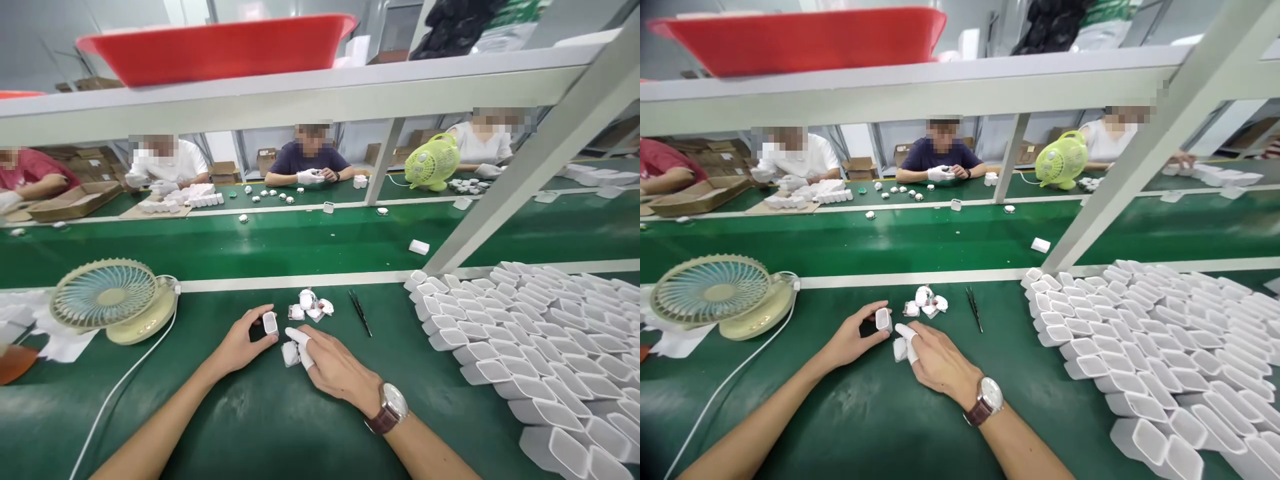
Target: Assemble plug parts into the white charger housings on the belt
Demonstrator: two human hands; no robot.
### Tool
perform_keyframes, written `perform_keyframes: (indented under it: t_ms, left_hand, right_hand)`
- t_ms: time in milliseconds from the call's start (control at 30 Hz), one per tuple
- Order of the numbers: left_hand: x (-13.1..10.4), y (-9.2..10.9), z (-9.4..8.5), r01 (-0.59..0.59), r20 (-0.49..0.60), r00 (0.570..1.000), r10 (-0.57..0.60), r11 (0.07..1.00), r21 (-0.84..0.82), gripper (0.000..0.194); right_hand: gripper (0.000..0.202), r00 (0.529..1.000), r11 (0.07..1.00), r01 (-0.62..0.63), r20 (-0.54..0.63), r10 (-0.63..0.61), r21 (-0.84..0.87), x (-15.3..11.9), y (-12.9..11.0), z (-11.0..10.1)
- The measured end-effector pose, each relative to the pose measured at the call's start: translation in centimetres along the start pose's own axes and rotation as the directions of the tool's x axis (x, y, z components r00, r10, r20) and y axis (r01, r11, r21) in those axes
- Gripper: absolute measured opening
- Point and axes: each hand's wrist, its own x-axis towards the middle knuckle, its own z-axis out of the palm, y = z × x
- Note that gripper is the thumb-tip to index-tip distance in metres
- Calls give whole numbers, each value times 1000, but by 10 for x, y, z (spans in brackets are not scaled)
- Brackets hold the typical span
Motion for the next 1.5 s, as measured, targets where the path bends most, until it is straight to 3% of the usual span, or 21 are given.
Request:
perform_keyframes:
  t_ms: [133, 300, 467, 633, 767, 967, 1133, 1500]
  left_hand:
    - [-3, -5, 0, -46, -15, 999, 45, 999, -7, 61]
    - [-6, -7, 3, -105, -45, 993, 108, 992, 69, 56]
    - [-10, -7, 5, -178, -65, 980, 187, 977, 121, 55]
    - [-12, -4, 4, -241, -152, 954, 260, 962, 132, 54]
    - [-14, -1, 6, -272, -191, 933, 304, 946, 177, 53]
    - [-19, 0, 11, -318, -144, 928, 343, 932, 172, 66]
    - [-20, -2, 14, -339, -139, 923, 360, 928, 154, 71]
    - [-21, 6, 16, -377, -134, 906, 400, 911, 169, 69]
  right_hand:
    - [74, 996, 996, 71, 44, -73, 46, 2, 4, 0]
    - [60, 995, 997, 23, 97, -30, 77, 6, 2, -1]
    - [63, 995, 993, 50, 82, -59, 106, 5, 2, 3]
    - [53, 992, 979, 44, -123, -19, 201, 5, 10, 8]
    - [47, 937, 964, 81, -350, 13, 255, 9, 16, 8]
    - [54, 911, 963, 121, -412, -11, 243, 9, 8, 6]
    - [64, 914, 976, 144, -399, -67, 166, 7, 2, 5]
    - [66, 952, 990, 119, -290, -93, 72, 0, 1, 5]
